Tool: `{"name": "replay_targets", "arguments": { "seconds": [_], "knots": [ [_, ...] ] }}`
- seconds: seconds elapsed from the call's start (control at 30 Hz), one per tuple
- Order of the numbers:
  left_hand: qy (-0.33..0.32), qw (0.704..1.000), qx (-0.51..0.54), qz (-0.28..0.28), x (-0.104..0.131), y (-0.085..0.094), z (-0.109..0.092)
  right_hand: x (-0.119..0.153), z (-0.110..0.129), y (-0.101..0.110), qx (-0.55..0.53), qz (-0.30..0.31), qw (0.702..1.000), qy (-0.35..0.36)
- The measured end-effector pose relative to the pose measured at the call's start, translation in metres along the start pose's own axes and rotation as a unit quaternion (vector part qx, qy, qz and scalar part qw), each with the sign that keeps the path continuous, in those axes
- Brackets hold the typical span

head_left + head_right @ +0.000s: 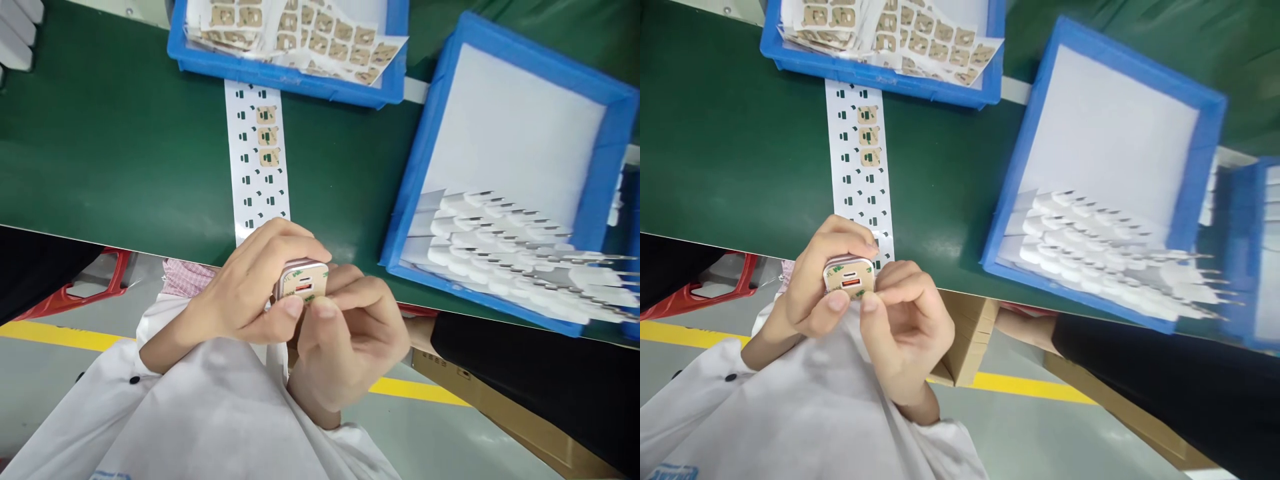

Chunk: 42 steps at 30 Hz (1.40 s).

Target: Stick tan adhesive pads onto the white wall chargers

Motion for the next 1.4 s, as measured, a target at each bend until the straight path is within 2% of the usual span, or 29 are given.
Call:
{"name": "replay_targets", "arguments": {
  "seconds": [0.13,0.2,0.3,0.4,0.5,0.63,0.73,0.87,1.03,1.13,1.23,1.3,1.4],
  "knots": [
    [-0.007,1.000,0.008,-0.011,0.002,0.000,0.007,-0.007,-0.002,0.012,0.083,-0.051,0.995,0.032],
    [-0.001,0.999,0.031,-0.016,0.003,-0.002,0.009,-0.008,-0.002,0.015,0.095,-0.057,0.993,0.035],
    [0.032,0.995,0.091,-0.010,0.009,-0.009,0.014,-0.004,-0.003,0.006,0.116,-0.017,0.993,-0.021],
    [0.091,0.971,0.219,-0.027,0.018,-0.016,0.022,0.003,-0.008,-0.003,0.134,0.002,0.987,-0.093],
    [0.124,0.952,0.272,-0.067,0.027,-0.018,0.030,0.003,-0.016,-0.005,0.130,-0.001,0.986,-0.102],
    [0.134,0.961,0.227,-0.084,0.034,-0.015,0.042,-0.008,-0.032,-0.002,0.102,0.001,0.989,-0.103],
    [0.125,0.973,0.184,-0.057,0.036,-0.015,0.047,-0.015,-0.040,-0.004,0.076,0.018,0.987,-0.138],
    [0.068,0.992,0.105,-0.017,0.034,-0.014,0.044,-0.021,-0.038,-0.008,0.139,0.029,0.976,-0.167],
    [0.043,0.995,0.080,-0.040,0.033,-0.015,0.039,-0.030,-0.032,-0.007,0.104,0.051,0.979,-0.168],
    [0.071,0.993,0.071,-0.068,0.036,-0.013,0.041,-0.033,-0.040,-0.011,0.011,0.094,0.974,-0.208],
    [0.117,0.984,0.063,-0.119,0.039,-0.004,0.045,-0.031,-0.054,-0.022,-0.093,0.142,0.952,-0.254],
    [0.142,0.977,0.062,-0.143,0.038,0.002,0.047,-0.030,-0.062,-0.025,-0.129,0.144,0.946,-0.261],
    [0.192,0.969,0.058,-0.144,0.035,0.005,0.051,-0.031,-0.071,-0.019,-0.141,0.119,0.952,-0.244]
  ]
}}
Point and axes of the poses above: each hand's wrist, its own x-axis away from the middle knuckle, its own y-axis out of the back of the hand, z = x × y, the point moved 7 cm from there along -x, towards the middle knuckle, and after that the axes turned 11 degrees about -y, right-handed, at the moved point
